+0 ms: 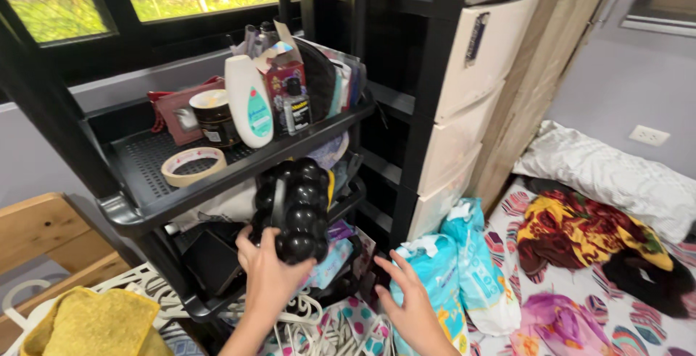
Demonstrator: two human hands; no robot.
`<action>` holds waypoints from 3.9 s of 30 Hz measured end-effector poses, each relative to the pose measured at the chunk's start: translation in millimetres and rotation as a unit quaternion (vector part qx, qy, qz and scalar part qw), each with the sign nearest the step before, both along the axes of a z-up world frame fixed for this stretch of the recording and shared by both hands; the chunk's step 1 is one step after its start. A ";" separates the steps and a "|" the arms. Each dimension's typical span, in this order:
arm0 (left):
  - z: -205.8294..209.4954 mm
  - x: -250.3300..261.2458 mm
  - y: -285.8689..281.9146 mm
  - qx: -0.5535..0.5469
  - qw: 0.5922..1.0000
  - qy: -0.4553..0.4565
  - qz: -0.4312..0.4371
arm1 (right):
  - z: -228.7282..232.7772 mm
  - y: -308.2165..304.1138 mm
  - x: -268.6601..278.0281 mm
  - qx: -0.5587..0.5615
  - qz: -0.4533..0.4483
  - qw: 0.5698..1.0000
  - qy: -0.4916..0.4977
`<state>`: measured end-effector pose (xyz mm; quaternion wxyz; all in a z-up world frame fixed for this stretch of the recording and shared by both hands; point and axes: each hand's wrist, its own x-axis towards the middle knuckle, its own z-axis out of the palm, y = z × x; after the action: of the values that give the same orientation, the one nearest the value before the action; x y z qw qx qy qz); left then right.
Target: The person repeatedly picks up various small items from a cluttered bed and places them onto a black rolling cart. Items handled include a red pouch, bottles, a box, a yellow pouch, a black pouch, and a face mask. The person moves between the bed and the cart multiple times to transfer these objects.
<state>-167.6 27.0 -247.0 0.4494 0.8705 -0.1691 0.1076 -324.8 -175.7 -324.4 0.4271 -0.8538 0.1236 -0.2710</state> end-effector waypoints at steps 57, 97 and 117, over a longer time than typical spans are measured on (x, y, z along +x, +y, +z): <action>-387.4 -114.1 -219.8 0.107 0.923 -0.084 -0.359 | -438.5 -211.6 -237.4 0.613 -0.603 0.497 -0.115; -163.9 104.7 -31.3 0.217 0.964 0.027 -0.151 | 75.7 -54.7 276.3 0.335 0.011 0.942 0.021; -100.1 62.0 -26.0 0.344 0.931 0.030 -0.119 | 64.6 -32.3 172.7 0.436 -0.010 0.894 -0.103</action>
<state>-105.6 1.0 -347.1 0.1364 0.9483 -0.2842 -0.0379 -152.2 -208.0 -259.8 0.7641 -0.5481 0.1932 -0.2802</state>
